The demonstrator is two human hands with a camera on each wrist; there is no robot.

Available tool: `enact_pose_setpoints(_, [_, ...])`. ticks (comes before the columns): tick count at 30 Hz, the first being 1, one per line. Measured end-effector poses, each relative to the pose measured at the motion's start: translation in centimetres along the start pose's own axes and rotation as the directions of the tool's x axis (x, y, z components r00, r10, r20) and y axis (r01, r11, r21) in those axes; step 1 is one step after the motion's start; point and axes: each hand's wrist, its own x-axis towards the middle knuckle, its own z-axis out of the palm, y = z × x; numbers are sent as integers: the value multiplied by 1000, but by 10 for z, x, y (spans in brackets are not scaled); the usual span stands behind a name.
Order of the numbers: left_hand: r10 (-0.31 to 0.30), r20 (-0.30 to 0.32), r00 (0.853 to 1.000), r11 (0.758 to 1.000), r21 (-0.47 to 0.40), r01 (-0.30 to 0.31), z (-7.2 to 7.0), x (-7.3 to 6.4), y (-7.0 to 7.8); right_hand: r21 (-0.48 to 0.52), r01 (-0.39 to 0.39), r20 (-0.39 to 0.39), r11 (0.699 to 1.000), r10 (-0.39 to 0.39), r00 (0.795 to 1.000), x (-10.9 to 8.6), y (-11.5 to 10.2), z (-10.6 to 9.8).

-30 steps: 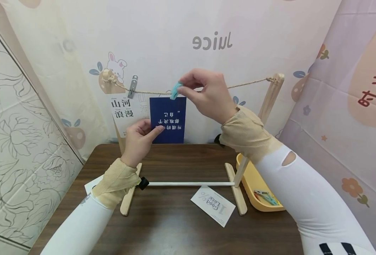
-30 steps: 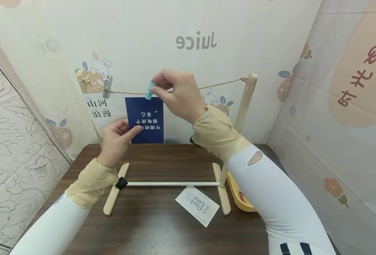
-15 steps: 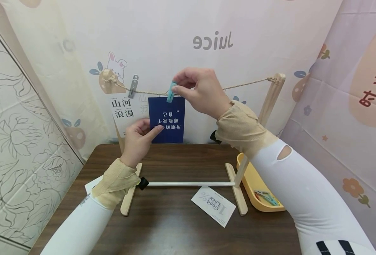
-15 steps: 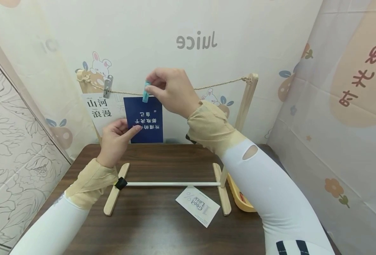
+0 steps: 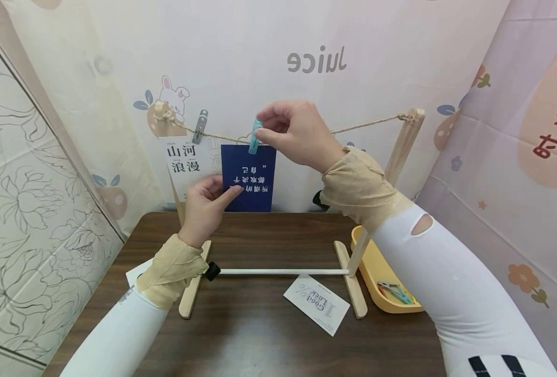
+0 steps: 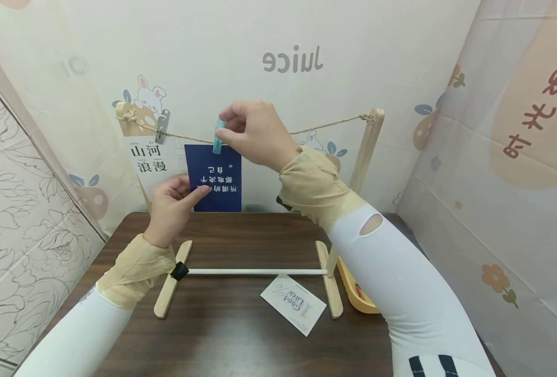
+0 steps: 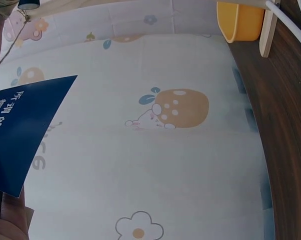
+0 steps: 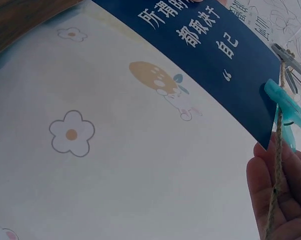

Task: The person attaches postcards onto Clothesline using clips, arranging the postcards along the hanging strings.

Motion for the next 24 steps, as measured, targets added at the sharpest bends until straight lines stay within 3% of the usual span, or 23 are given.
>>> enact_pose_setpoints(8, [0, 9, 1000, 1000, -6, 0, 0, 0, -2, -2, -18, 8, 1000, 18, 1000, 0, 2, 0])
enact_pose_setpoints(15, [7, 7, 1000, 1000, -14, -7, 0, -1, -4, 27, -12, -40, 1000, 13, 999, -3, 4, -7])
enact_pose_setpoints(24, [-27, 7, 1000, 1000, -5, 27, -2, -5, -10, 1, 98, -108, 995, -97, 989, -19, 7, -16])
